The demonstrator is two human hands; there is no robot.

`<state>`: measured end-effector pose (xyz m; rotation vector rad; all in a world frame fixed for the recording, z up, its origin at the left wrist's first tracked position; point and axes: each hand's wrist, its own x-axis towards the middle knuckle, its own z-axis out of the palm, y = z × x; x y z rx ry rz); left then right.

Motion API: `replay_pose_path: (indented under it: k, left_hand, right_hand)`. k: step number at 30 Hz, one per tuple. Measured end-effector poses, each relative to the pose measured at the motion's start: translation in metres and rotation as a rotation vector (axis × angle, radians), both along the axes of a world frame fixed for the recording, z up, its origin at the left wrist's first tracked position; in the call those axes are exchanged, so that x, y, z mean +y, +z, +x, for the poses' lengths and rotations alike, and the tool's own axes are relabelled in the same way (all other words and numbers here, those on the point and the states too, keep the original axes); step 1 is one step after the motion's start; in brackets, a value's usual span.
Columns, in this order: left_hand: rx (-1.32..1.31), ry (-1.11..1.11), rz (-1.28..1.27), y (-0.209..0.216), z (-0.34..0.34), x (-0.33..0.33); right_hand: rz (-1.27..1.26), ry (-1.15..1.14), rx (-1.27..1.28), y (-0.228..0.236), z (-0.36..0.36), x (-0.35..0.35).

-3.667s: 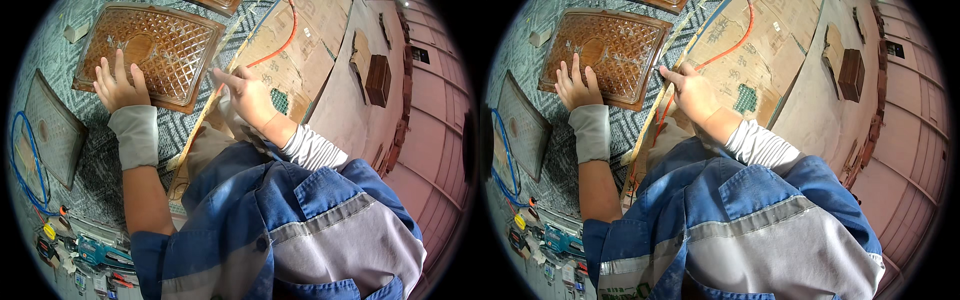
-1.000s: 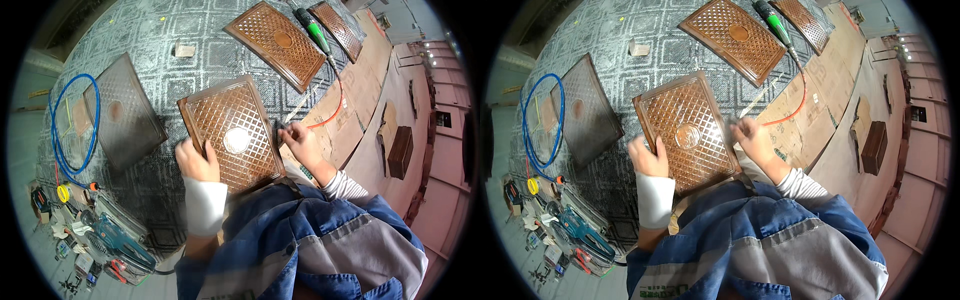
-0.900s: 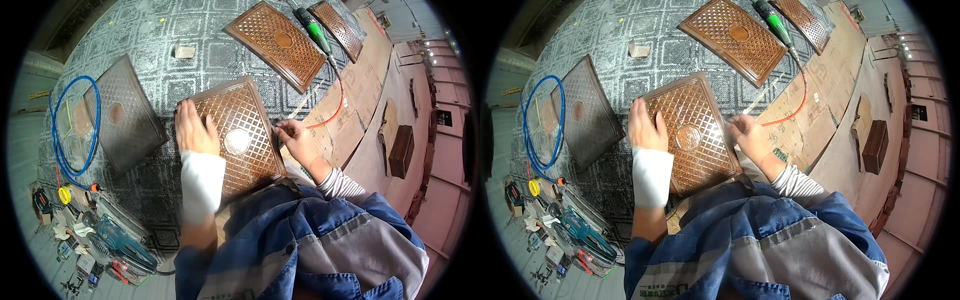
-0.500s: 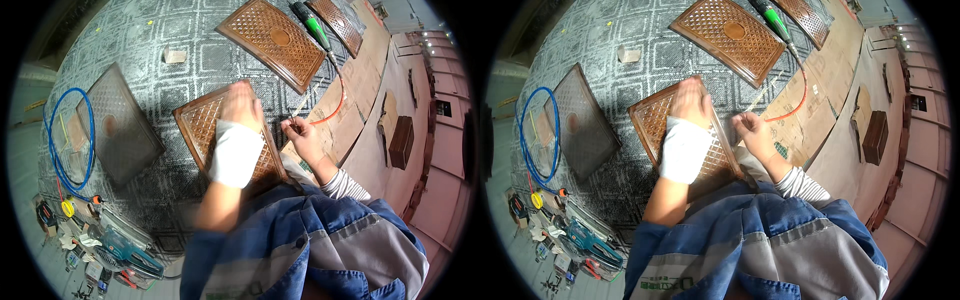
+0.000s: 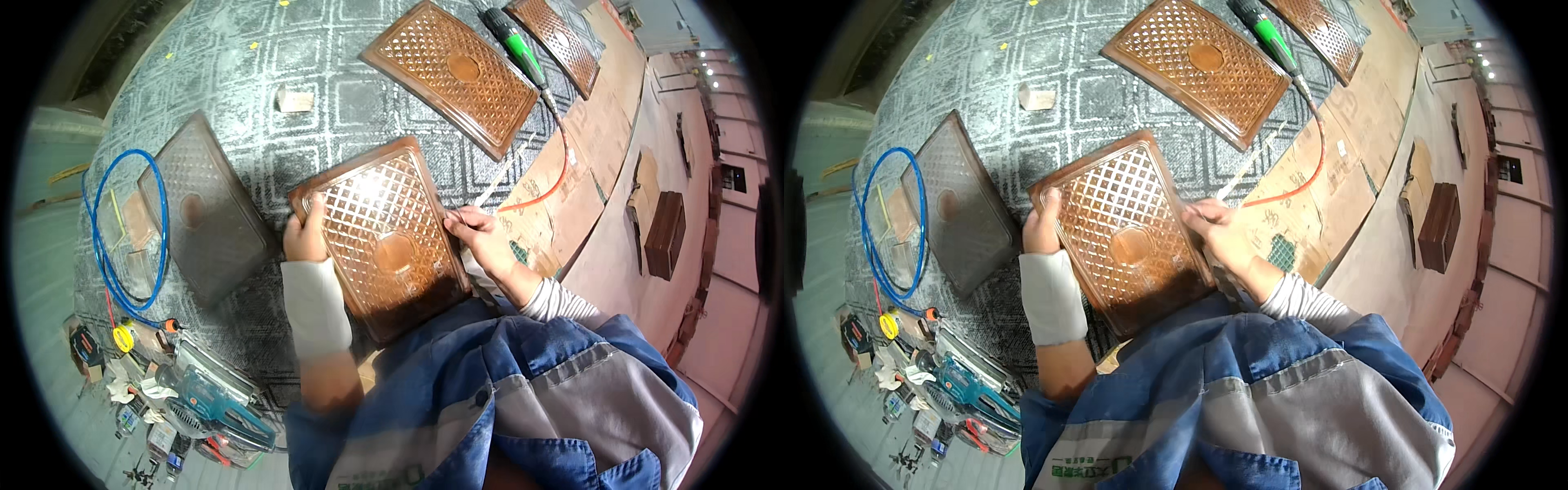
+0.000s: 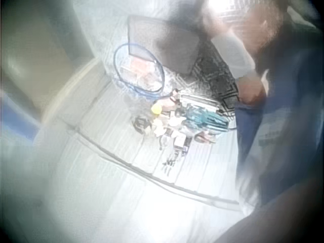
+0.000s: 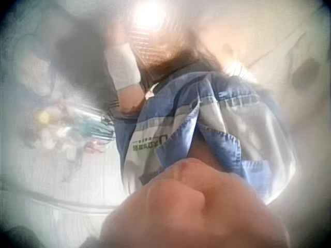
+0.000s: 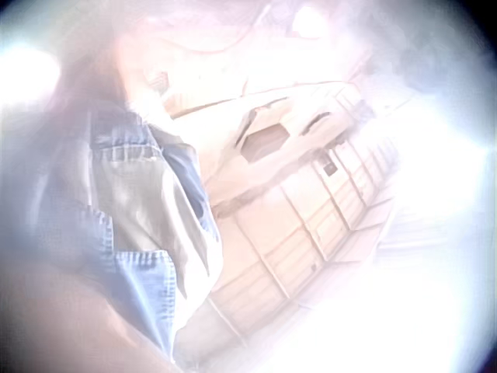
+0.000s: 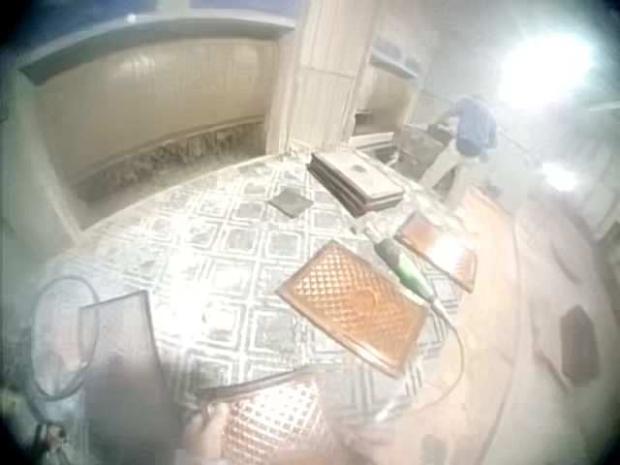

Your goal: The person sands the surfaces and edges of several ornate wooden panels using a handheld power sander.

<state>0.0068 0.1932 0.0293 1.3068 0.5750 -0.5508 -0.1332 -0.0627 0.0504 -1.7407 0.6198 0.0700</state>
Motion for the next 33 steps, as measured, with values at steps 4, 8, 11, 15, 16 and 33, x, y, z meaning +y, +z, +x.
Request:
replay_pose_path:
  k: [4, 8, 11, 15, 16, 33]
  left_hand:
    - [-0.513, -0.089, 0.097, 0.040, -0.029, -0.001]
    - [-0.542, -0.080, 0.013, 0.062, -0.041, -0.005]
    - [-0.519, -0.056, -0.056, 0.062, -0.031, -0.007]
    - [-0.494, -0.025, -0.161, 0.056, -0.021, -0.005]
    - [-0.496, -0.023, -0.155, 0.055, -0.020, -0.005]
    - [-0.568, -0.359, 0.455, 0.090, 0.022, -0.067]
  right_hand:
    - [0.456, -0.285, 0.302, 0.016, -0.005, -0.007]
    - [0.620, -0.300, 0.180, 0.027, -0.007, -0.010]
    - [0.633, -0.326, 0.111, 0.034, -0.001, -0.011]
    - [0.577, -0.339, 0.112, 0.045, 0.009, -0.012]
    - [0.582, -0.311, 0.085, 0.046, 0.010, -0.011]
    - [0.643, -0.355, 0.322, 0.034, -0.043, -0.001]
